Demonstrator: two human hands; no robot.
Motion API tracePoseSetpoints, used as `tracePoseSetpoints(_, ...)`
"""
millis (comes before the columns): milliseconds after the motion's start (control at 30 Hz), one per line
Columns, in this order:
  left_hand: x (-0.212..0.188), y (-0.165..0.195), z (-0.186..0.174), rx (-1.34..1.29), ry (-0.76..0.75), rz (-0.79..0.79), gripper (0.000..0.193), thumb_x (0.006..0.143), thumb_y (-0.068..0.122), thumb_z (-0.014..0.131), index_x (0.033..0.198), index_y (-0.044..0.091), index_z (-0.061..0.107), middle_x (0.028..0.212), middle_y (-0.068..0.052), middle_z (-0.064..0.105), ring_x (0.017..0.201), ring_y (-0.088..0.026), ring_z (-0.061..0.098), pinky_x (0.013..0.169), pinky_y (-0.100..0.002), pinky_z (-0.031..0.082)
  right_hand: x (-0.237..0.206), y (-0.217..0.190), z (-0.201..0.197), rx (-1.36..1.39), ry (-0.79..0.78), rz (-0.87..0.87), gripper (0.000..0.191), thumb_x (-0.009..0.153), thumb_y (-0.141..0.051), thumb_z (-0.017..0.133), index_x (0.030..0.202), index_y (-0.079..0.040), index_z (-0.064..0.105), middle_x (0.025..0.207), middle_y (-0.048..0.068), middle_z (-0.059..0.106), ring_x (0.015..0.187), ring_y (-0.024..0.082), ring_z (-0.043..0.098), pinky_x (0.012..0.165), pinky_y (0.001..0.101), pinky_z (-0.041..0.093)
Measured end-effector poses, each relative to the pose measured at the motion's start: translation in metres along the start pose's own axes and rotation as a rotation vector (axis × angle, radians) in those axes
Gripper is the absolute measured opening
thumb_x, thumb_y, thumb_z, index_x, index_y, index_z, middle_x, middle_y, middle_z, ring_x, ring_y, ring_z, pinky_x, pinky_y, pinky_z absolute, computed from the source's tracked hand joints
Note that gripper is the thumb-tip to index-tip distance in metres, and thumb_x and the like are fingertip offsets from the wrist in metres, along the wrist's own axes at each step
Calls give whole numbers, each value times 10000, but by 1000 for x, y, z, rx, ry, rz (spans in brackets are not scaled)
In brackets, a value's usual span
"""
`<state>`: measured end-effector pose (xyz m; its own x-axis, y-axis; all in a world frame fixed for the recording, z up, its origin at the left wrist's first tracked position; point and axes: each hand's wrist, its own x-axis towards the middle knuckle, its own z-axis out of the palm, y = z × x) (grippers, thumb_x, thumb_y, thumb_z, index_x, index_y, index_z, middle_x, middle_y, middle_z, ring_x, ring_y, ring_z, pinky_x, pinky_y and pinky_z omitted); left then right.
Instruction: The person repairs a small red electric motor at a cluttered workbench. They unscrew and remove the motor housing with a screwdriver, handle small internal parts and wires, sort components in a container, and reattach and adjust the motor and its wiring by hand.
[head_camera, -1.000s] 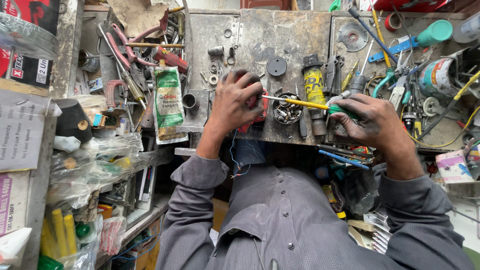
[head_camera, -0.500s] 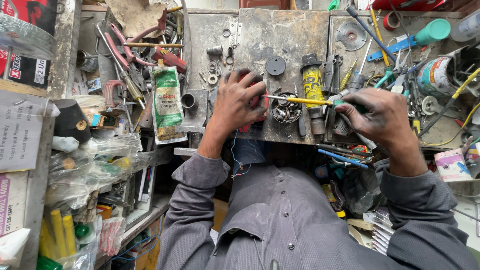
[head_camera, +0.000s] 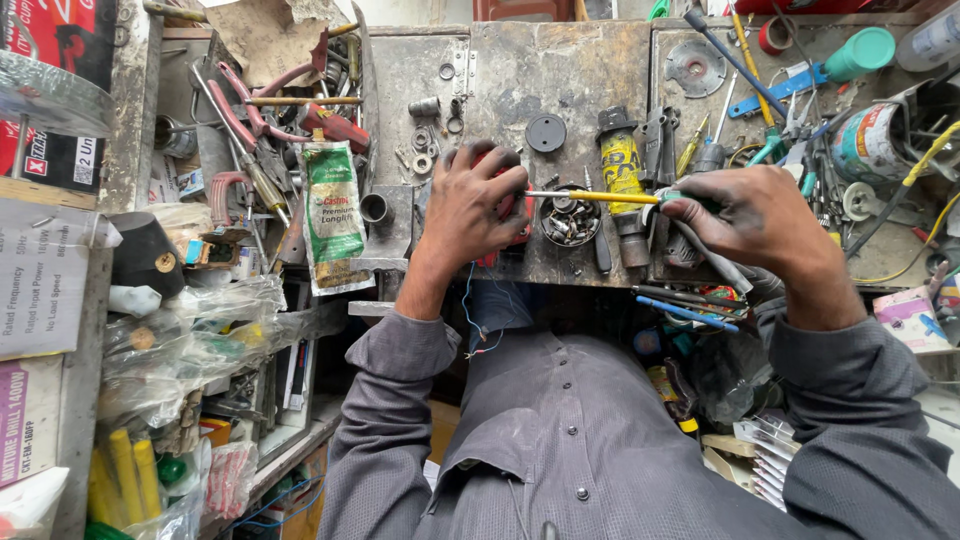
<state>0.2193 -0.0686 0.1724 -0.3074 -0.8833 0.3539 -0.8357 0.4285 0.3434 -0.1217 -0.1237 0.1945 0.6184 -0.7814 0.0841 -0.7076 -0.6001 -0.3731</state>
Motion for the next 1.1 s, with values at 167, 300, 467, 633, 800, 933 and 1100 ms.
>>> tracePoseSetpoints(167,-1,1,-1,-28,10,-15,324,767,353,779,1000,159,664,1169,-18,647,1229,-323,547,1002,-547,404,8,2,-5,259,48,-137,327,861,-340,766,1096,-117,727,903,71,708,788,247,702,673,375,542)
tracePoseSetpoints(300,-2,-2,-2,-32,33,-20,284,775,318,753,1002,169,671,1181,-13,647,1235,-316,549,1020,-524,416,11,-6,-2,9,145,-137,306,848,-354,792,1041,-116,773,895,93,741,770,298,697,641,409,507)
tracePoseSetpoints(467,-5,-7,-4,-35,34,-34,271,748,298,742,977,169,680,1166,-15,653,1225,-320,551,992,-515,414,12,-4,3,-4,-127,20,351,887,-436,723,1060,-138,787,880,118,751,786,319,711,671,411,529)
tracePoseSetpoints(633,-9,-9,-6,-46,56,-42,259,774,284,734,1005,173,692,1175,-7,657,1227,-300,554,1006,-517,419,23,5,8,188,-333,46,455,907,-440,683,1095,-32,754,937,194,756,861,358,716,725,411,541)
tracePoseSetpoints(800,-9,-10,-5,-86,49,-50,268,737,296,743,973,176,702,1141,-8,660,1205,-307,556,977,-528,422,28,6,-2,359,-284,-5,518,784,-351,789,1141,6,670,882,165,740,794,300,680,674,388,549)
tracePoseSetpoints(933,-11,-14,-5,-77,88,-72,245,764,280,733,962,149,672,1168,-13,658,1223,-311,561,1003,-522,429,15,-7,3,331,1,-29,324,850,-306,782,1072,-73,743,904,116,734,775,268,727,683,366,550)
tracePoseSetpoints(1100,-15,-17,-4,-75,94,-52,248,777,277,730,982,150,671,1182,-7,655,1239,-315,560,1034,-516,433,15,-7,12,47,-240,254,203,990,-330,757,1111,-182,825,755,149,716,669,312,685,642,397,517)
